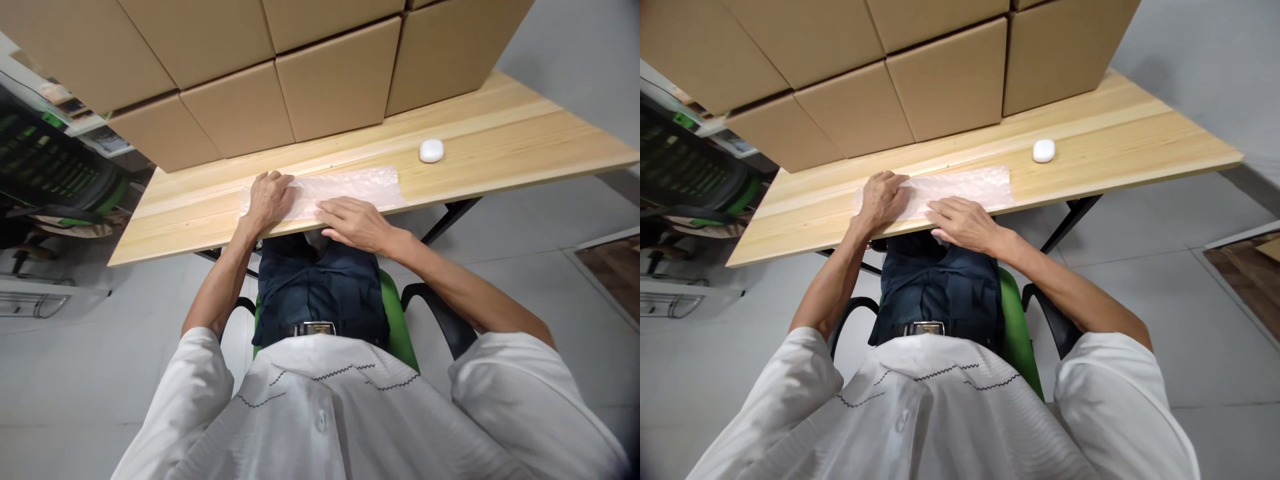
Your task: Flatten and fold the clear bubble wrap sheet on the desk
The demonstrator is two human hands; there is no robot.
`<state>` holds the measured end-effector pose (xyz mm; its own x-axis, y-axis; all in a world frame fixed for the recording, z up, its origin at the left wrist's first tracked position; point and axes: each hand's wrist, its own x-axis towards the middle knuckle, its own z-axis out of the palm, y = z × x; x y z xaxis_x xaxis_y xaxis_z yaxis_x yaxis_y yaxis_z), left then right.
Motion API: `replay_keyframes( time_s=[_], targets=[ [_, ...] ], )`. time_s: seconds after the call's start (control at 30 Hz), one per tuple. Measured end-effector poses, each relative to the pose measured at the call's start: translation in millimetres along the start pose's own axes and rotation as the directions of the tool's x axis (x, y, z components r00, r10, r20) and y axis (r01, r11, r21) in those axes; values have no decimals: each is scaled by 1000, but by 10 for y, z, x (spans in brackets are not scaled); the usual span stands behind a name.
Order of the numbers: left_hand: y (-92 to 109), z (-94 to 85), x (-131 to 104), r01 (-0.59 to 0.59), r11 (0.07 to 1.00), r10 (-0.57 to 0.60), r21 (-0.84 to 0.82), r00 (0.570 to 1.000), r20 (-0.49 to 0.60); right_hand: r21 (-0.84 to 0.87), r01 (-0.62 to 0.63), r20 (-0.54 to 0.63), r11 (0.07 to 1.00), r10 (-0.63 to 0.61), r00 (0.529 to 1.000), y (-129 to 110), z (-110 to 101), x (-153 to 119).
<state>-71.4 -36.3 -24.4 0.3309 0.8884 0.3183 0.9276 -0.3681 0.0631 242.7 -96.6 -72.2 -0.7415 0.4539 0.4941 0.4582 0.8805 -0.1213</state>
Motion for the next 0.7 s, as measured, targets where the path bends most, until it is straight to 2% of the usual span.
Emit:
replay_keyframes(
  time_s=[0.1, 0.23, 0.37, 0.47, 0.6, 0.7],
  targets=[
    [4, 3, 39, 6, 1000, -6, -19, 1000, 6, -2, 0, 95, 1000, 0, 996, -66, 118, 286],
    [-18, 12, -22, -3, 1000, 3, 12, 999, 35, -28, -138, 214, 990, 140, 967, -117, 147, 497],
    [-31, 74, -212, -106, 994, 107, -18, 994, 13, -42, -279, 330, 959, 276, 902, -202, 31, 566],
    [-43, 132, -330, -143, 989, 144, -44, 990, 9, -38, -331, 382, 943, 319, 867, -266, -66, 594],
    [-69, 124, -387, -139, 989, 143, -57, 988, 59, -12, -381, 386, 924, 356, 851, -290, -149, 597],
    [-92, 65, -396, -129, 988, 139, -85, 981, 136, 11, -440, 432, 898, 393, 812, -266, -182, 567]
  ],
)
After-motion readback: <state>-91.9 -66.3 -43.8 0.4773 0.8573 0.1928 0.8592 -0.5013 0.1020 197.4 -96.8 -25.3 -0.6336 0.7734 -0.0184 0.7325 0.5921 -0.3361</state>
